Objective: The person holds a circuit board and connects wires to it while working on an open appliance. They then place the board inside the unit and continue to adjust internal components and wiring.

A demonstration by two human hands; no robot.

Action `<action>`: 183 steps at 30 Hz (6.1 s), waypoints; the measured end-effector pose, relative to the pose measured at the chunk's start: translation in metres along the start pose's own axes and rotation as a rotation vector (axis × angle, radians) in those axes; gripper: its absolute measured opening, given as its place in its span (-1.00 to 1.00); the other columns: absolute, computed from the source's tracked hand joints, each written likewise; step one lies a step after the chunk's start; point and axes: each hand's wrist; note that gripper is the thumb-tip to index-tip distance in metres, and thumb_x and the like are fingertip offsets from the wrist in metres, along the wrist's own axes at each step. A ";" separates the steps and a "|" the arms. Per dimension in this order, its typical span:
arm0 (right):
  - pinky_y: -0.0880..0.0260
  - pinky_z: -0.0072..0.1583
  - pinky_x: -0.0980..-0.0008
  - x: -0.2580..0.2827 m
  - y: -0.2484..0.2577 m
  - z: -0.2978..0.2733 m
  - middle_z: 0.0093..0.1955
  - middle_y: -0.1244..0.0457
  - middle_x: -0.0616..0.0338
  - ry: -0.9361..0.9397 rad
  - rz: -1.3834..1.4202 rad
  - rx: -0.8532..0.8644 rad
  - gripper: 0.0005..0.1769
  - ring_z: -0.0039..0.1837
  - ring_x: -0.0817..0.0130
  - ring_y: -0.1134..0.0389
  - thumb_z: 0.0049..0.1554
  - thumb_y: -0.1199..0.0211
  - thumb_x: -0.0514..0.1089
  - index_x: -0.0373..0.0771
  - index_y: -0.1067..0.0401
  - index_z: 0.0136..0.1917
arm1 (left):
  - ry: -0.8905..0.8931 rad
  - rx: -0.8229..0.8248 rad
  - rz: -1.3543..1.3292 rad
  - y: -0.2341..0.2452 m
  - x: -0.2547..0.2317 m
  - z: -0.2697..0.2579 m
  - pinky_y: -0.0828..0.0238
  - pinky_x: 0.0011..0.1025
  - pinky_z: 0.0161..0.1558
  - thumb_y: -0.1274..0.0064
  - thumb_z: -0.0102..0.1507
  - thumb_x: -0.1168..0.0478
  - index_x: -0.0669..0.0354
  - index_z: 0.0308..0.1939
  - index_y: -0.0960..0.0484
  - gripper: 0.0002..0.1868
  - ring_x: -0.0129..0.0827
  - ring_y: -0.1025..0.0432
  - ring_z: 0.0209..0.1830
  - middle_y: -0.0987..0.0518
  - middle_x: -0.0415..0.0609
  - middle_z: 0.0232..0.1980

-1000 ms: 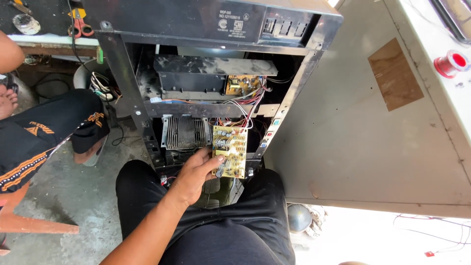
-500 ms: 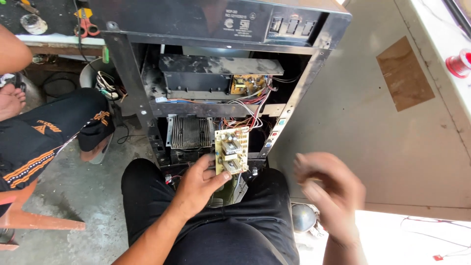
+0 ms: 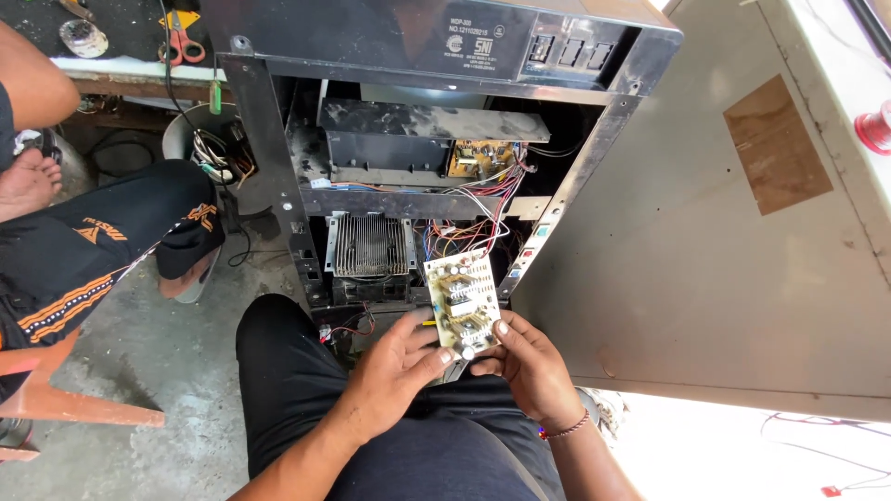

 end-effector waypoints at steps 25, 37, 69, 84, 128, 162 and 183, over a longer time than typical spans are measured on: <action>-0.51 -0.22 0.33 0.008 0.005 -0.030 0.01 -0.41 -0.09 0.054 -0.072 -0.175 -0.67 -0.11 0.20 -0.40 0.20 -0.19 -0.15 -0.44 -0.47 0.13 | -0.097 -0.072 0.427 0.004 -0.027 0.008 -0.62 -0.29 0.17 -0.17 0.16 -0.06 -0.04 0.45 -0.35 -0.22 -0.27 -0.56 0.27 -0.61 -0.04 0.31; -0.50 -0.18 0.36 0.005 0.008 -0.035 -0.02 -0.39 -0.07 0.057 -0.136 -0.128 -0.63 -0.17 0.22 -0.41 0.17 -0.25 -0.12 -0.41 -0.46 0.16 | -0.434 -0.161 0.719 -0.017 -0.060 0.051 -0.41 -0.25 0.29 -0.16 0.21 -0.03 0.06 0.35 -0.48 -0.36 -0.27 -0.45 0.36 -0.56 -0.09 0.36; -0.53 -0.18 0.35 0.018 -0.007 -0.035 0.02 -0.42 -0.11 0.076 -0.119 -0.161 -0.64 -0.20 0.19 -0.40 0.16 -0.24 -0.14 -0.46 -0.49 0.14 | -0.233 -0.010 0.037 -0.022 -0.075 0.097 -0.55 -0.40 0.11 -0.12 0.30 0.23 0.20 0.07 -0.67 -0.72 -0.35 -0.60 -0.03 -0.72 -0.04 -0.06; -0.51 -0.21 0.34 0.021 -0.007 -0.041 -0.06 -0.41 -0.07 0.121 -0.087 -0.201 -0.61 -0.20 0.22 -0.38 0.17 -0.23 -0.11 -0.49 -0.50 0.11 | -0.777 -0.322 1.052 -0.034 -0.105 0.085 -0.53 -0.33 -0.40 -0.33 0.19 0.09 -0.03 -0.05 -0.59 -0.69 -0.45 -0.56 -0.41 -0.70 -0.31 -0.24; -0.54 0.19 0.41 0.077 0.000 0.020 0.19 -0.51 0.35 -0.150 -1.155 -0.437 -0.42 0.18 0.44 -0.57 0.02 -0.36 0.15 0.02 -0.55 0.30 | -1.426 -0.761 1.440 0.045 -0.082 0.122 -0.24 -0.28 0.01 0.12 0.38 0.03 -0.10 0.01 -0.68 -0.72 -0.29 -0.46 -0.21 -0.61 -0.22 -0.16; -0.60 0.10 0.52 0.128 -0.085 0.091 0.04 -0.43 0.04 1.065 -1.249 -0.088 -0.80 0.01 0.35 -0.56 0.10 -0.38 -0.25 -0.26 -0.58 0.03 | -1.347 -0.881 1.431 0.044 -0.073 0.137 -0.07 -0.32 0.17 0.16 0.37 -0.07 -0.26 -0.20 -0.61 -0.77 -0.40 -0.41 -0.26 -0.55 -0.33 -0.32; -0.50 -0.08 0.11 0.108 -0.072 0.080 -0.01 -0.46 -0.03 1.284 -1.124 -0.088 -0.92 -0.04 -0.15 -0.50 0.14 -0.44 -0.30 -0.28 -0.64 -0.05 | -1.548 -0.866 1.380 0.043 -0.070 0.130 -0.28 -0.24 0.01 0.32 0.41 -0.06 -0.01 -0.08 -0.62 -0.60 -0.24 -0.33 -0.28 -0.35 -0.15 -0.32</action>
Point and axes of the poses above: each hand's wrist, its own z-axis towards the middle knuckle, its own y-axis out of the back of the hand, x = y × z
